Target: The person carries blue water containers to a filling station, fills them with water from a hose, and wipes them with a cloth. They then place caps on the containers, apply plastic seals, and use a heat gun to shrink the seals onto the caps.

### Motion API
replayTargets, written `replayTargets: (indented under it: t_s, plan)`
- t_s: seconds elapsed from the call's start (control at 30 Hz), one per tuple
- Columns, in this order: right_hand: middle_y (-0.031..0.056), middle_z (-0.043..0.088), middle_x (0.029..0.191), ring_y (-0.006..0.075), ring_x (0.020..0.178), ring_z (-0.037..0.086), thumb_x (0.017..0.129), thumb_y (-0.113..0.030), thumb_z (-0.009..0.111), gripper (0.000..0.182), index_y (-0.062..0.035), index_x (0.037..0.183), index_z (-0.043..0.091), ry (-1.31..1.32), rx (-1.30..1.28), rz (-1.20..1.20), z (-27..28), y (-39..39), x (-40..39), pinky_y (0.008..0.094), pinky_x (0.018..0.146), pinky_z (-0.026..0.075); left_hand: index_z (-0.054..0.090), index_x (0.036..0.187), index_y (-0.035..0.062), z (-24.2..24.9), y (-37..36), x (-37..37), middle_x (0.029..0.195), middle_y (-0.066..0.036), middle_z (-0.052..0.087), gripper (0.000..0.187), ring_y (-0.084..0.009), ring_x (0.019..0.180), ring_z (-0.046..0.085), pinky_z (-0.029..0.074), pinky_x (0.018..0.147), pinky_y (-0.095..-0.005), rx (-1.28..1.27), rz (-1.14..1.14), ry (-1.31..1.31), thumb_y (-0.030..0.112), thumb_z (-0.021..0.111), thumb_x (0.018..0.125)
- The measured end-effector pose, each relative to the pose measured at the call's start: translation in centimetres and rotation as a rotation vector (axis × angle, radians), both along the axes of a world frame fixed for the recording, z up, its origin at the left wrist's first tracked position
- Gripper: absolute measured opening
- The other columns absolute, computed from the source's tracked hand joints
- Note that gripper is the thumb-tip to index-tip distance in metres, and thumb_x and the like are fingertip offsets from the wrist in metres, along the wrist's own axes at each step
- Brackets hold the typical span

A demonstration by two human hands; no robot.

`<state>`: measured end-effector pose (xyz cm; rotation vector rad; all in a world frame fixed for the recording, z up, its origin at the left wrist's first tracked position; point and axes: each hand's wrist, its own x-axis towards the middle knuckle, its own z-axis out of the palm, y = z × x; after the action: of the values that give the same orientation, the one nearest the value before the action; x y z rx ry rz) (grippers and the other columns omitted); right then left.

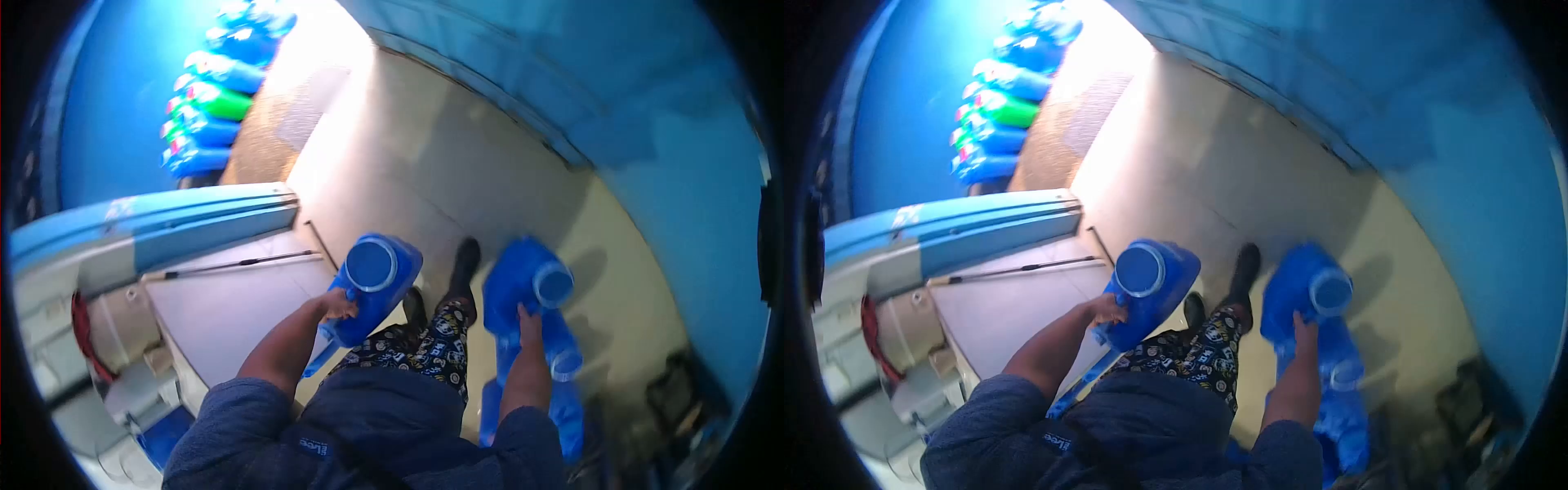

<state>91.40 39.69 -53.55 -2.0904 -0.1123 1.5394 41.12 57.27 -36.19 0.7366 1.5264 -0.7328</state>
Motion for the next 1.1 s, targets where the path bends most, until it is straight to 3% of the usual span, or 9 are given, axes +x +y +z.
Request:
replayTargets:
  t_s: [0.03, 0.17, 0.3, 0.43, 0.5, 0.57, 0.67, 0.9, 1.1]
  plan:
    - [0.0055, 0.064, 0.097, 0.0195, 0.088, 0.060, 0.089, -0.015, 0.071, 0.036, 0.0004, 0.121, 0.060, 0.118, -0.026, -0.306, -4.0, -0.6, 0.0, 0.0380, 0.079, 0.047, 0.065, 0.084, 0.0106, 0.1, -0.8, -2.0, 0.073, -0.005, 0.060, 0.016, -0.0206, 0.069, 0.057, 0.046, 0.063, -0.0403, 0.008, 0.059, 0.043, 0.020, 0.073, 0.074]
    - [0.0055, 0.057, 0.080, 0.0194, 0.073, 0.052, 0.087, -0.015, 0.070, 0.016, -0.0042, 0.095, 0.061, 0.029, -0.151, -0.033, 0.4, 5.0, -0.1, 0.0418, 0.062, 0.043, 0.065, 0.085, 0.0112, 4.4, 2.4, -4.0, 0.075, -0.004, 0.060, 0.016, -0.0205, 0.072, 0.057, 0.047, 0.066, -0.0427, 0.078, 0.238, 0.125, 0.020, 0.073, 0.074]
    - [0.0093, 0.059, 0.083, 0.0218, 0.069, 0.049, 0.085, -0.021, 0.065, 0.021, -0.0008, 0.085, 0.064, -0.022, -0.321, 0.116, 2.5, 11.3, 1.2, 0.0437, 0.059, 0.038, 0.067, 0.083, 0.0090, 9.8, 2.8, -8.8, 0.074, -0.005, 0.062, 0.018, -0.0199, 0.070, 0.059, 0.050, 0.070, -0.0388, 0.090, 0.395, 0.230, 0.023, 0.074, 0.074]
    - [0.0126, 0.061, 0.076, 0.0249, 0.065, 0.052, 0.076, -0.014, 0.065, 0.016, 0.0013, 0.070, 0.063, -0.157, -0.510, 0.535, 18.5, 21.6, -4.0, 0.0427, 0.056, 0.038, 0.069, 0.083, 0.0079, 9.4, 2.5, -16.0, 0.080, -0.007, 0.069, 0.018, -0.0195, 0.073, 0.063, 0.052, 0.072, -0.0383, 0.171, 0.423, 0.092, 0.024, 0.073, 0.076]
    - [0.0127, 0.061, 0.070, 0.0271, 0.061, 0.055, 0.072, -0.012, 0.065, 0.013, 0.0013, 0.073, 0.064, 0.029, -0.541, 0.595, 18.0, 24.1, -3.4, 0.0438, 0.056, 0.040, 0.072, 0.088, 0.0075, 10.2, 5.6, -17.3, 0.089, -0.008, 0.073, 0.020, -0.0185, 0.077, 0.066, 0.054, 0.072, -0.0372, 0.123, 0.501, 0.071, 0.025, 0.072, 0.078]
    - [0.0114, 0.062, 0.072, 0.0223, 0.065, 0.057, 0.085, -0.021, 0.064, 0.026, 0.0004, 0.099, 0.067, 0.019, -0.425, 0.814, 22.0, 29.1, -6.1, 0.0436, 0.051, 0.038, 0.075, 0.092, 0.0084, 9.9, 8.8, -19.0, 0.089, -0.008, 0.074, 0.025, -0.0163, 0.079, 0.068, 0.055, 0.073, -0.0352, 0.116, 0.470, -0.024, 0.031, 0.071, 0.081]
    - [0.0112, 0.061, 0.071, 0.0228, 0.063, 0.056, 0.085, -0.027, 0.062, 0.029, -0.0005, 0.095, 0.065, -0.140, -0.399, 1.005, 25.5, 37.9, -10.5, 0.0438, 0.051, 0.039, 0.076, 0.087, 0.0098, 4.0, 10.0, -21.4, 0.082, -0.007, 0.074, 0.027, -0.0143, 0.076, 0.069, 0.054, 0.072, -0.0323, 0.217, 0.499, -0.146, 0.035, 0.070, 0.081]
    - [0.0107, 0.059, 0.067, 0.0242, 0.059, 0.054, 0.086, -0.043, 0.057, 0.040, -0.0027, 0.084, 0.061, -0.332, -0.328, 1.225, 25.2, 59.9, -24.3, 0.0442, 0.050, 0.039, 0.073, 0.079, 0.0087, 4.1, 18.0, -27.4, 0.072, -0.005, 0.070, 0.021, -0.0169, 0.066, 0.066, 0.051, 0.067, -0.0337, 0.355, 0.661, -0.199, 0.029, 0.072, 0.077]
    - [0.0103, 0.057, 0.064, 0.0253, 0.056, 0.053, 0.086, -0.056, 0.052, 0.053, -0.0046, 0.074, 0.057, -0.370, -0.253, 1.412, 21.9, 77.7, -37.8, 0.0445, 0.050, 0.039, 0.073, 0.081, 0.0101, 0.9, 25.7, -34.8, 0.072, -0.005, 0.070, 0.018, -0.0180, 0.065, 0.065, 0.051, 0.061, -0.0344, 0.417, 1.054, -0.227, 0.028, 0.073, 0.075]
